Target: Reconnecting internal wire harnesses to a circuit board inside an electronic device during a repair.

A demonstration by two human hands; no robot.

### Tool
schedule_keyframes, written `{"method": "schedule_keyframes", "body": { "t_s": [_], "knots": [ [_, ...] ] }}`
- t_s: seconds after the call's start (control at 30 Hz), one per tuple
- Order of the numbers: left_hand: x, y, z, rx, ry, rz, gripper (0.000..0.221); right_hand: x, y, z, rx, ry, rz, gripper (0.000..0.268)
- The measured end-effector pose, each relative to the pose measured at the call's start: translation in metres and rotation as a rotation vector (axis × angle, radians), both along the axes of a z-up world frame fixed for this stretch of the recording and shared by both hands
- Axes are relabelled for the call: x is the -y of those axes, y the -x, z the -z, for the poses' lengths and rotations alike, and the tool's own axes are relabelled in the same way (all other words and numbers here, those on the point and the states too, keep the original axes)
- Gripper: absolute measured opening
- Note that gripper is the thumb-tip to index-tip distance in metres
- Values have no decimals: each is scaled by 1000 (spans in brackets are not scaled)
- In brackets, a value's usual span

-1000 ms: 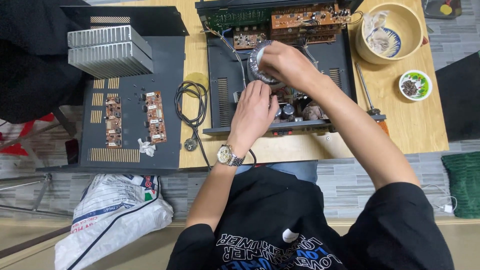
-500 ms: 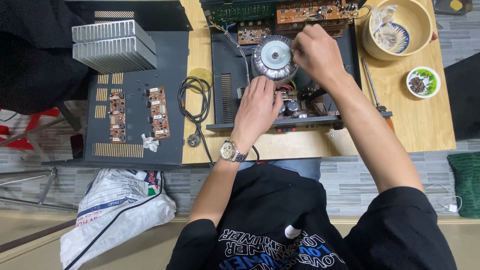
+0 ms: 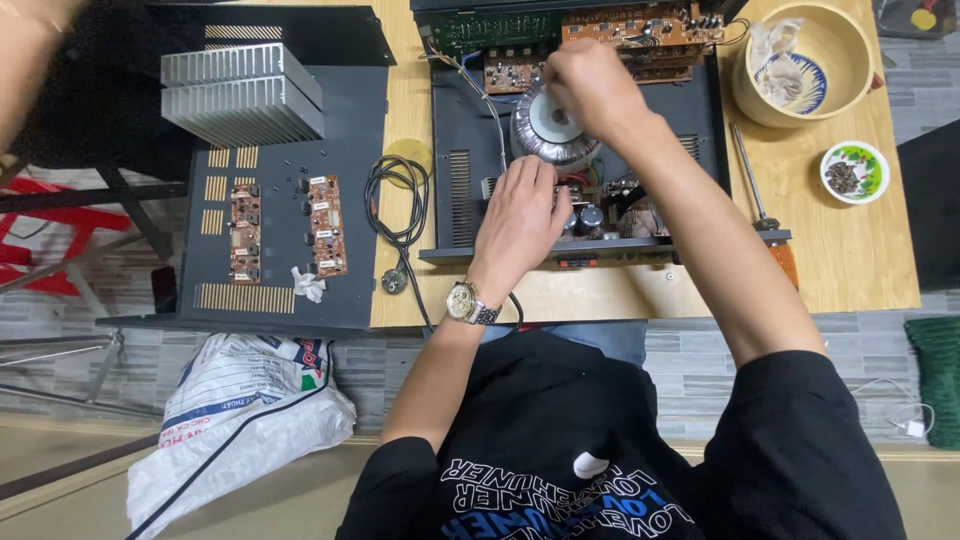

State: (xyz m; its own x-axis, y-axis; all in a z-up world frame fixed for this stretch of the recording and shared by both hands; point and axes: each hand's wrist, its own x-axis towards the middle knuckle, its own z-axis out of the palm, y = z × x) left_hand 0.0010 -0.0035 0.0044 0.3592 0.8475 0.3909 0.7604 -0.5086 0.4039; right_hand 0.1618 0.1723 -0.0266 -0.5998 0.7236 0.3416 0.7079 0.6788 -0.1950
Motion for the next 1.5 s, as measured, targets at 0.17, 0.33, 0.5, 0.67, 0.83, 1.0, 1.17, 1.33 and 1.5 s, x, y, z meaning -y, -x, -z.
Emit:
{"method": "schedule_keyframes", "body": {
  "t_s": [0.17,0.33,0.5,0.67,0.83,1.0,1.17,1.33,1.5],
  "knots": [
    [-1,1,3,28,-30,2,17,28,21,0,57,-122,-177,14],
    [-8,-2,27,9,-48,-18,22,78,-2,-11,118,-170,-291,9],
    [-7,-5,27,29,-80,-25,20,78,-45,-9,-26,-24,-242,27],
    [-7,-3,25,32,-95,-18,18,74,-56,-23,30,-1,12,27],
    [-8,-5,30,15,-114,-33,18,19,-44,3,-53,-43,30,25],
    [-9,-5,33,24,-145,-41,20,-22,-3,38,-108,-75,-66,9],
    [-9,-6,35,19,-142,-54,23,45,28,-11,18,-147,-197,6],
    [-10,-8,32,61,-103,-51,26,78,-8,-32,23,-53,-298,11],
    [-15,-8,36,66,-146,-17,18,63,-60,-20,163,-240,-128,12]
  ]
}}
